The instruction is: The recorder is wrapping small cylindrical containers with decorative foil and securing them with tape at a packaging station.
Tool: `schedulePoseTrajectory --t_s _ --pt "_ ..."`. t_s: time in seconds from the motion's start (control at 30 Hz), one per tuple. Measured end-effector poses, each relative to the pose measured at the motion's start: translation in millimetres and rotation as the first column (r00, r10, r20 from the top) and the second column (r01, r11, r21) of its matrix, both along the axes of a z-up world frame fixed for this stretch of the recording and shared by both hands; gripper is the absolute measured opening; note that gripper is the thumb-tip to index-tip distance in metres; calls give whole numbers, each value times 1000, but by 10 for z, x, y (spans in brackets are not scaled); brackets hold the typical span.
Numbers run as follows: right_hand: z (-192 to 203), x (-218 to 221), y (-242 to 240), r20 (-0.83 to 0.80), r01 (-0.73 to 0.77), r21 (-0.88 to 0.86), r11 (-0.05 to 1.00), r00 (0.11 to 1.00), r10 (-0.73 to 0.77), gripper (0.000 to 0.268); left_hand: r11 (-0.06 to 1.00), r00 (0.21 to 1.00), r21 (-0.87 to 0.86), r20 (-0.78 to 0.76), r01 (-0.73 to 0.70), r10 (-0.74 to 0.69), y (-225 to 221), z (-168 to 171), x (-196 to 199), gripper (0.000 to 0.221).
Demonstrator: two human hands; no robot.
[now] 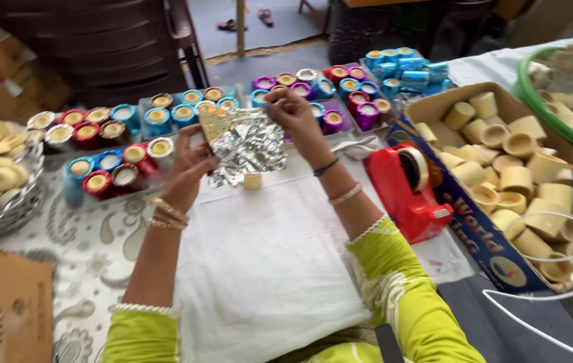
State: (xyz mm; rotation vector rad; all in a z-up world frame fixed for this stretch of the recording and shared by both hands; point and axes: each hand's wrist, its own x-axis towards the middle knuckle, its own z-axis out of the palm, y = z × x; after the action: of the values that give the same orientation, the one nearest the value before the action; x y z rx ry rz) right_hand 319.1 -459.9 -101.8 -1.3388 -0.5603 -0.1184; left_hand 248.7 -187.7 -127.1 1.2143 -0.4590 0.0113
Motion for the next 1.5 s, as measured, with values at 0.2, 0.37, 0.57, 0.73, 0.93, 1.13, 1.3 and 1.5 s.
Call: schedulePoseTrajectory --t_s 0.2,0.37,0.57,0.73,0.93,1.13,1.3,1.5 --pt "152 -189 114 -203 -56 46 997 977 64 31 996 996 -16 8 -90 90 -52 96 -7 58" --pt "243 -331 242 -185 -104 -164 981 980 73 39 985 985 -73 53 -159 163 -21 42 43 47" --pt "-39 -75 107 -116 -112 32 993 987 115 30 977 983 -118 30 -177 182 -16 -34 94 37" --pt "-137 -55 224 -90 137 149 979 988 -124 16 989 988 -53 -78 -137 133 -113 -39 67 36" --pt "-144 -25 163 46 326 80 942 943 -330 9 993 996 -111 -89 -28 18 -225 -70 42 36" --pt "-52 -75 94 34 225 200 954 971 -236 13 989 996 -141 -84 -34 23 -207 -125 60 33" --pt "181 -239 107 -106 194 242 951 979 -173 14 989 996 -136 -72 -60 51 -199 -112 74 33" --pt "138 -157 89 116 317 85 945 939 -325 17 990 996 -122 -69 -73 65 -203 -97 59 34"
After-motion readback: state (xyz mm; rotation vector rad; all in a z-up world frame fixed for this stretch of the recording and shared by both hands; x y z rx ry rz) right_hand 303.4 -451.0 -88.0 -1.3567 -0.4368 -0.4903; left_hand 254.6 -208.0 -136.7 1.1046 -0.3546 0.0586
